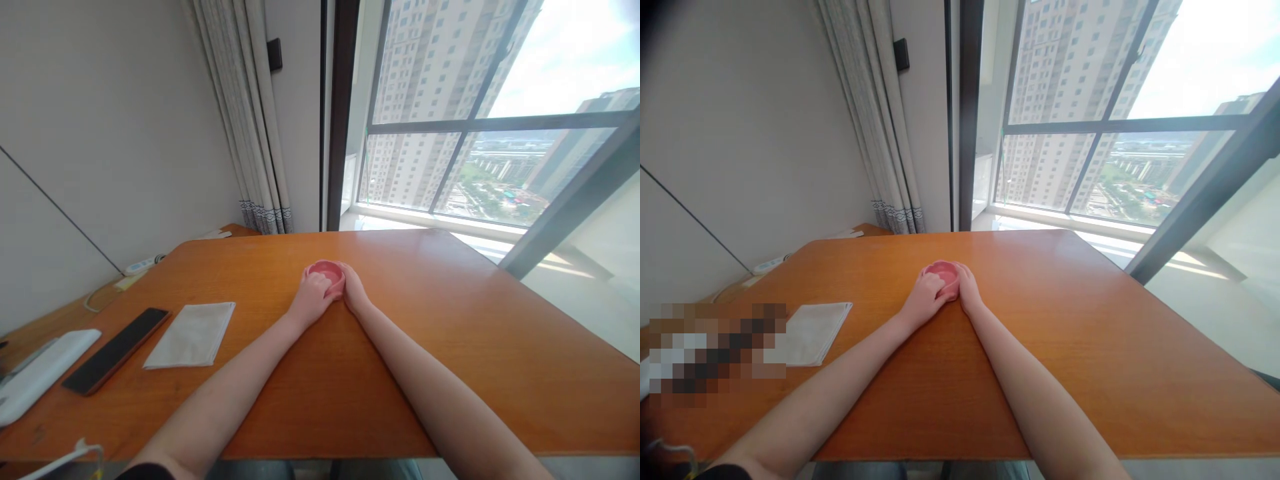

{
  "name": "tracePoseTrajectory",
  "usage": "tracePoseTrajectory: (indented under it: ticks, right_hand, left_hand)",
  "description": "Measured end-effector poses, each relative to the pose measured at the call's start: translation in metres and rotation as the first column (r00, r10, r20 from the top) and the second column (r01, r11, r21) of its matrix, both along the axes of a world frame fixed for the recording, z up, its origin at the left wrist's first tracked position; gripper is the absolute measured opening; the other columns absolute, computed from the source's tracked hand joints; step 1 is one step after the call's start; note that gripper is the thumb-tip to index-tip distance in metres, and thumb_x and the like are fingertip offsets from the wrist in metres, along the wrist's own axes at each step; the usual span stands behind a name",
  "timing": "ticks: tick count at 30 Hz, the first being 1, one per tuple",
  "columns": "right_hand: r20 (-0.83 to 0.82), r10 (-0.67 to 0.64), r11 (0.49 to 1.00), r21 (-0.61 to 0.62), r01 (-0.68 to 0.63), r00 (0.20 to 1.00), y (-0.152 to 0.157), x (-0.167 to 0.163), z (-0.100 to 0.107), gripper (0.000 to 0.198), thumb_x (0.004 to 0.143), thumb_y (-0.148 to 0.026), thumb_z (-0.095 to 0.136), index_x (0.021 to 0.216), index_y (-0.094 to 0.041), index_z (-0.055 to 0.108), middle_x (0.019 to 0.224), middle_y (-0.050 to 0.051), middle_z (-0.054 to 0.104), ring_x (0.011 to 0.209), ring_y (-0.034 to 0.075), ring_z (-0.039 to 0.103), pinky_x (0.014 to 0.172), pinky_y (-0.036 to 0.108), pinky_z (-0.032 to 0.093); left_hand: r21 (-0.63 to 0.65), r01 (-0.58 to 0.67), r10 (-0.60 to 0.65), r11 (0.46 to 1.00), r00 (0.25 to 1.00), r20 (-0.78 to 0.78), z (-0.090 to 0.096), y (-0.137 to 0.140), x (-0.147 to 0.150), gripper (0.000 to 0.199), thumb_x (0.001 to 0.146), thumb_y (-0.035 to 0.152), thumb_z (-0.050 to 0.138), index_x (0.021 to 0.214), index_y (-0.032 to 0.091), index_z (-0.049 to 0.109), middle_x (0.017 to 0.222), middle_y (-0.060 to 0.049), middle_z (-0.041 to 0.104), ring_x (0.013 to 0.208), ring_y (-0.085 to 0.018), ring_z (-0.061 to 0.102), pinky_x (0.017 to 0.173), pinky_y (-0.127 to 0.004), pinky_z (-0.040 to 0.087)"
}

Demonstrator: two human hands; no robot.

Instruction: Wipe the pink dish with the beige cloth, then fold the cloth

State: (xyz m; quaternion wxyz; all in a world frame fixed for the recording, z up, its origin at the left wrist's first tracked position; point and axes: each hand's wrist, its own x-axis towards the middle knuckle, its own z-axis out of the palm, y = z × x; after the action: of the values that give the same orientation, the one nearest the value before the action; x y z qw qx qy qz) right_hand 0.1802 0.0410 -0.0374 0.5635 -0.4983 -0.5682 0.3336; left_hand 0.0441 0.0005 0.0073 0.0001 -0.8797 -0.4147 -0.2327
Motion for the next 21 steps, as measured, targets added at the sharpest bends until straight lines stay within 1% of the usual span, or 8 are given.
tracePoseTrajectory:
  ticks: [3,7,10,13,15,17,19,21]
  right_hand:
    - [-0.125,-0.023,0.997,-0.078,0.013,0.992,-0.003,0.000,0.001,0.032,0.082,-0.025,0.037,0.098,-0.015,0.063,0.105,0.009,0.069,0.102,0.020,0.062,0.090,0.032,0.049]
    - [-0.124,-0.031,0.995,-0.093,0.019,0.992,-0.006,0.000,0.003,0.030,0.075,-0.023,0.042,0.092,-0.016,0.065,0.101,0.008,0.070,0.100,0.020,0.062,0.093,0.032,0.047]
    - [-0.118,-0.032,0.996,-0.090,0.021,0.992,-0.007,0.000,0.003,0.030,0.074,-0.025,0.043,0.090,-0.016,0.066,0.099,0.008,0.071,0.098,0.020,0.063,0.092,0.032,0.047]
    - [-0.169,0.008,0.996,-0.082,-0.022,0.986,-0.006,0.001,0.001,0.031,0.073,-0.029,0.046,0.091,-0.017,0.067,0.098,0.007,0.071,0.097,0.021,0.063,0.090,0.033,0.048]
    - [-0.221,0.017,0.996,-0.082,-0.036,0.975,-0.004,0.002,-0.001,0.032,0.071,-0.030,0.047,0.090,-0.017,0.068,0.097,0.007,0.071,0.097,0.022,0.063,0.089,0.034,0.048]
    - [-0.257,0.001,0.995,-0.093,-0.025,0.966,-0.001,0.002,-0.003,0.031,0.068,-0.030,0.047,0.087,-0.018,0.069,0.095,0.006,0.072,0.096,0.023,0.063,0.089,0.035,0.047]
    - [-0.277,-0.009,0.994,-0.104,-0.020,0.961,0.001,0.002,-0.003,0.030,0.066,-0.030,0.048,0.084,-0.019,0.070,0.093,0.005,0.072,0.096,0.023,0.063,0.089,0.034,0.047]
    - [-0.288,-0.014,0.993,-0.114,-0.020,0.957,0.001,0.002,-0.003,0.029,0.065,-0.030,0.049,0.083,-0.019,0.070,0.092,0.004,0.072,0.095,0.023,0.063,0.089,0.034,0.047]
  left_hand:
    - [-0.031,-0.010,0.010,0.999,1.000,0.026,-0.005,-0.002,0.000,0.028,0.087,0.044,0.051,0.077,0.018,0.059,0.091,-0.006,0.064,0.097,-0.021,0.052,0.108,-0.044,0.023]
    - [-0.067,-0.026,0.029,0.997,0.999,0.038,-0.011,-0.004,-0.004,0.030,0.087,0.045,0.050,0.077,0.018,0.059,0.093,-0.006,0.064,0.098,-0.021,0.053,0.107,-0.044,0.025]
    - [-0.082,0.021,-0.018,0.996,0.999,0.044,-0.011,-0.005,-0.006,0.030,0.088,0.044,0.049,0.079,0.018,0.062,0.092,-0.006,0.064,0.099,-0.021,0.053,0.110,-0.044,0.023]
    - [-0.081,0.110,-0.098,0.991,0.985,0.143,-0.007,-0.003,-0.019,0.030,0.091,0.039,0.043,0.105,0.019,0.062,0.112,-0.008,0.060,0.112,-0.020,0.050,0.110,-0.040,0.027]
    - [-0.046,0.088,-0.075,0.995,0.968,0.240,-0.002,0.003,-0.042,0.038,0.092,0.034,0.039,0.125,0.020,0.052,0.132,-0.010,0.050,0.124,-0.020,0.044,0.109,-0.037,0.030]
    - [-0.024,-0.051,0.056,0.998,0.961,0.270,0.004,0.009,-0.079,0.039,0.092,0.027,0.034,0.126,0.019,0.052,0.133,-0.010,0.049,0.126,-0.020,0.043,0.108,-0.036,0.031]
    - [-0.041,-0.268,0.271,0.963,0.942,0.197,0.010,0.012,-0.128,0.040,0.088,0.016,0.030,0.114,0.015,0.060,0.124,-0.012,0.056,0.119,-0.021,0.050,0.105,-0.036,0.035]
    - [-0.102,-0.540,0.545,0.836,0.837,0.039,0.014,0.007,-0.181,0.041,0.082,0.010,0.031,0.105,0.015,0.065,0.115,-0.012,0.062,0.109,-0.025,0.057,0.096,-0.040,0.042]
